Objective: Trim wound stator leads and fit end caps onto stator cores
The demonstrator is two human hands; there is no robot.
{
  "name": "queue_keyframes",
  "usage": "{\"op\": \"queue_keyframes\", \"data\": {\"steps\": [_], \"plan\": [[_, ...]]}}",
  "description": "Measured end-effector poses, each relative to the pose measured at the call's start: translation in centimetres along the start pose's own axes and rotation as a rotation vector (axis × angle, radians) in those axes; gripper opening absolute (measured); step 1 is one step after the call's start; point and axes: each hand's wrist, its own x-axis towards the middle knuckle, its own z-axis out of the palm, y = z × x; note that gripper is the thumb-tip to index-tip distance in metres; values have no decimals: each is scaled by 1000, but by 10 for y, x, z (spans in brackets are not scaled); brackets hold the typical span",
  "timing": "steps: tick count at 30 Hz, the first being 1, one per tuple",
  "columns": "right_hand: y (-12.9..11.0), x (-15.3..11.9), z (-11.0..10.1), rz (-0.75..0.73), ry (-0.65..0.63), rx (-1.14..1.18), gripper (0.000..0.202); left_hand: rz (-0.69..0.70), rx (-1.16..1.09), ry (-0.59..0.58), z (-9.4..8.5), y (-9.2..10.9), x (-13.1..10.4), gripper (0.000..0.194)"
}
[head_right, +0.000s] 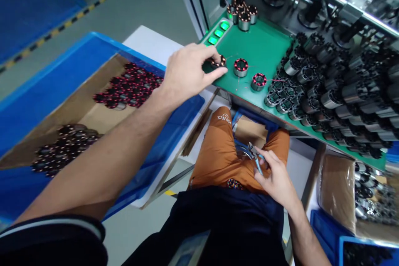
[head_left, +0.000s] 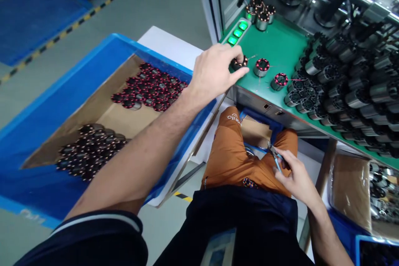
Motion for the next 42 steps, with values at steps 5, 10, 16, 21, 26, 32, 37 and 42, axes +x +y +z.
{"op": "queue_keyframes", "data": {"steps": [5, 10, 16, 21, 26, 32, 37, 42], "plan": [[-1, -16, 3, 48, 99, 199, 47, 200, 12, 145, 3, 44, -55, 36], [-41, -14, -5, -37, 205, 350, 55, 382, -62, -7, 8, 128, -148, 13], [-67, -6, -14, -107, 224, 392, 70, 438, -98, -59, 27, 122, -169, 21], [-66, -8, -13, -114, 225, 386, 72, 419, -88, -71, 33, 111, -173, 22], [-66, -7, -15, -134, 254, 341, 74, 385, -78, -94, 33, 115, -179, 18], [-66, 1, -5, -115, 336, 346, 45, 419, -125, -41, 32, 119, -176, 26], [-58, 8, -6, 41, 379, 277, 34, 257, -298, -91, 37, 110, -183, 22], [-51, 8, -11, -96, 431, 2, 57, -180, -918, -223, 52, 107, -193, 17]]}}
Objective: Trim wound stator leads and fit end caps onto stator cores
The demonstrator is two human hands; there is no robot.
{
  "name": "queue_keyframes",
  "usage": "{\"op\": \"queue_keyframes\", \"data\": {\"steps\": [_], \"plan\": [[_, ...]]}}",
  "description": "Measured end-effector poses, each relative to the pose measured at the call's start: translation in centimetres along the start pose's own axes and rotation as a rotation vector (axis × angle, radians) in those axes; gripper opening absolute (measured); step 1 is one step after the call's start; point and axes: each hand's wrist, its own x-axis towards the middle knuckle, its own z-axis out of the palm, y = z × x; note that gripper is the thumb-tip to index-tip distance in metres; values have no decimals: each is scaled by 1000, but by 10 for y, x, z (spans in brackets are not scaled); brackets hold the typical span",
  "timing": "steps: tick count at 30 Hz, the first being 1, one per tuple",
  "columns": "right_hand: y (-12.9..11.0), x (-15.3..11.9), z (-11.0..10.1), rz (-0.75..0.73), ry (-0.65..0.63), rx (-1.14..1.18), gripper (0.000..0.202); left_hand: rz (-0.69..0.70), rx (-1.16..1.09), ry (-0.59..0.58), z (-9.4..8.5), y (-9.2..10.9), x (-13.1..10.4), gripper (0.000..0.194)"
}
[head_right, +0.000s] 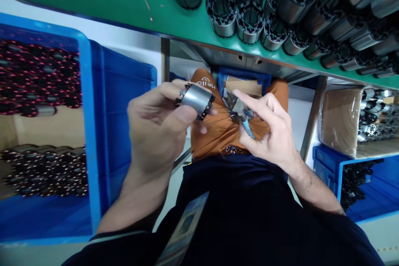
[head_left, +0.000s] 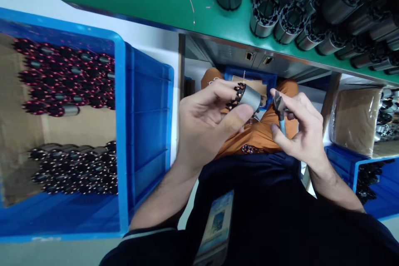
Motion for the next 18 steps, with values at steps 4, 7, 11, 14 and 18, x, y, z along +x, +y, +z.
{"op": "queue_keyframes", "data": {"steps": [4, 7, 11, 14, 18], "plan": [[2, -2, 4, -155, 110, -212, 56, -196, -214, -16, 12, -4, 2, 29], [1, -1, 7, -236, 169, -270, 55, -202, -242, -12, 17, -4, 4, 31], [-2, 1, 8, -227, 174, -224, 59, -231, -269, 0, 21, -3, 5, 27], [-3, 1, 8, -191, 177, -163, 58, -247, -261, 4, 24, -2, 4, 31], [-1, -2, 6, -148, 128, -84, 52, -250, -256, 14, 26, -1, 4, 33]]}}
